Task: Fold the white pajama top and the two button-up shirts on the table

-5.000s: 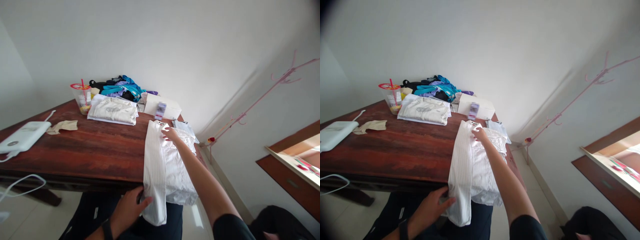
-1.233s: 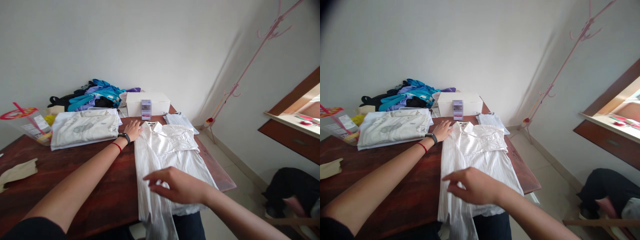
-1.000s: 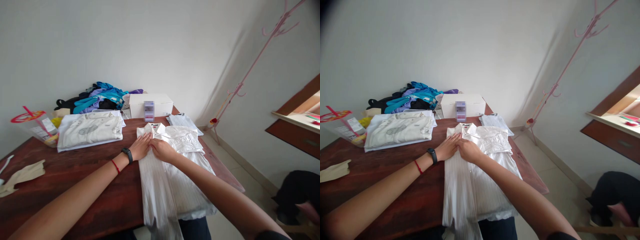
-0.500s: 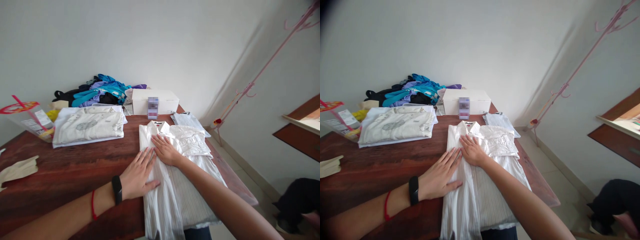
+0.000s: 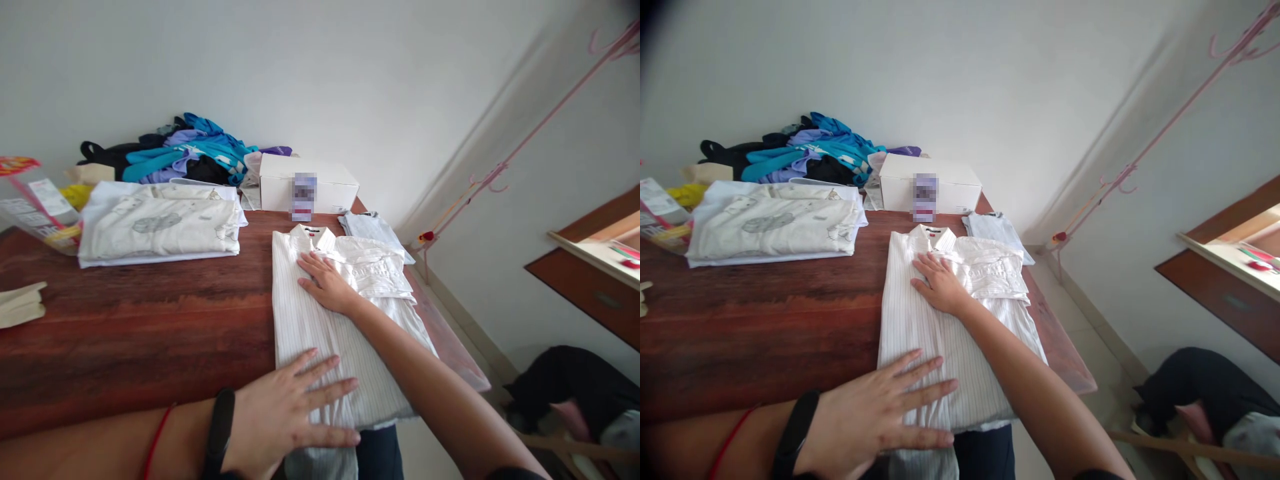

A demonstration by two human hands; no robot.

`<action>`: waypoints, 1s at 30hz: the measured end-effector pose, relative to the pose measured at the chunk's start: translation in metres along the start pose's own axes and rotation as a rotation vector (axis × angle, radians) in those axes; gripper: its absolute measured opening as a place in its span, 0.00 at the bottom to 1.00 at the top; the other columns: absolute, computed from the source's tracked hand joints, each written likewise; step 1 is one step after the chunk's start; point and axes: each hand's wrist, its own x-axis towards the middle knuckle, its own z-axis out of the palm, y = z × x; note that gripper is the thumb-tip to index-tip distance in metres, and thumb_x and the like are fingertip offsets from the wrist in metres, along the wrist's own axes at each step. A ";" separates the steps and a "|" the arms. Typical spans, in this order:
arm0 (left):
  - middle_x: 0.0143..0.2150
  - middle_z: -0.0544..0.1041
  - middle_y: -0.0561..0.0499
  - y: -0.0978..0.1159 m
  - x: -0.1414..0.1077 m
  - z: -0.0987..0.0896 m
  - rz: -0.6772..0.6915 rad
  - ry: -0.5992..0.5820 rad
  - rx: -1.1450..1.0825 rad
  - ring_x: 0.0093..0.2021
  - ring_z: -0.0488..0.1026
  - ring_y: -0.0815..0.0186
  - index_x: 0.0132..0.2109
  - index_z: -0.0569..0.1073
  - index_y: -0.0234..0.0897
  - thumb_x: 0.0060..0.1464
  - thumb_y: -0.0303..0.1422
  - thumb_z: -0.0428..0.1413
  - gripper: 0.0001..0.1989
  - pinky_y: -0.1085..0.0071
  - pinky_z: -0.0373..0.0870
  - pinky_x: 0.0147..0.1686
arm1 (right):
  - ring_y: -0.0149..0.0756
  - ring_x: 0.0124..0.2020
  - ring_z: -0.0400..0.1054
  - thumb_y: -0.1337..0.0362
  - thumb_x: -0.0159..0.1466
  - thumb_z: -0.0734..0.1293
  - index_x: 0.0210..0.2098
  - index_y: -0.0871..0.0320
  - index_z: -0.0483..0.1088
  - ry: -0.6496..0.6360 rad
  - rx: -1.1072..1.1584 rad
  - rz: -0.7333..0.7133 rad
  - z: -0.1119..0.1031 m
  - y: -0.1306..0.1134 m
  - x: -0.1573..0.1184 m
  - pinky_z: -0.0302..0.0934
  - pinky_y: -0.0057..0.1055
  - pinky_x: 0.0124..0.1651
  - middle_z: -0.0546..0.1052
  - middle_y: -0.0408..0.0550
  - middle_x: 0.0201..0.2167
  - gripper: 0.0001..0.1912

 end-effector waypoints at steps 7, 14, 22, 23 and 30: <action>0.77 0.45 0.47 0.013 -0.007 0.008 0.035 0.083 0.125 0.72 0.55 0.47 0.70 0.59 0.59 0.50 0.33 0.69 0.45 0.47 0.58 0.68 | 0.47 0.74 0.45 0.54 0.74 0.58 0.66 0.55 0.66 0.031 0.055 0.012 -0.003 0.005 0.000 0.39 0.54 0.74 0.61 0.53 0.70 0.25; 0.65 0.72 0.53 0.025 -0.022 0.015 0.052 0.334 0.324 0.63 0.70 0.56 0.42 0.81 0.42 0.67 0.31 0.55 0.10 0.57 0.65 0.65 | 0.45 0.74 0.45 0.57 0.74 0.57 0.66 0.52 0.65 -0.001 0.046 0.019 -0.004 0.005 0.002 0.39 0.54 0.74 0.61 0.49 0.71 0.24; 0.58 0.79 0.58 0.040 -0.041 0.006 0.015 0.313 0.195 0.58 0.73 0.63 0.39 0.81 0.44 0.64 0.28 0.58 0.07 0.64 0.65 0.65 | 0.46 0.74 0.45 0.59 0.73 0.59 0.65 0.55 0.67 0.032 0.075 0.012 -0.004 0.008 0.003 0.40 0.53 0.74 0.61 0.52 0.71 0.23; 0.58 0.79 0.58 0.039 -0.043 0.004 0.016 0.311 0.203 0.58 0.73 0.63 0.37 0.81 0.43 0.63 0.28 0.59 0.07 0.64 0.63 0.65 | 0.47 0.74 0.45 0.59 0.73 0.59 0.65 0.55 0.67 0.033 0.079 0.011 -0.004 0.008 0.003 0.40 0.53 0.74 0.61 0.52 0.70 0.23; 0.64 0.74 0.61 0.039 -0.052 -0.019 -0.023 0.136 0.167 0.62 0.70 0.64 0.37 0.78 0.43 0.63 0.29 0.60 0.06 0.68 0.59 0.66 | 0.49 0.74 0.45 0.59 0.74 0.59 0.65 0.57 0.68 0.046 0.086 0.006 -0.005 0.009 0.003 0.42 0.52 0.73 0.60 0.53 0.71 0.23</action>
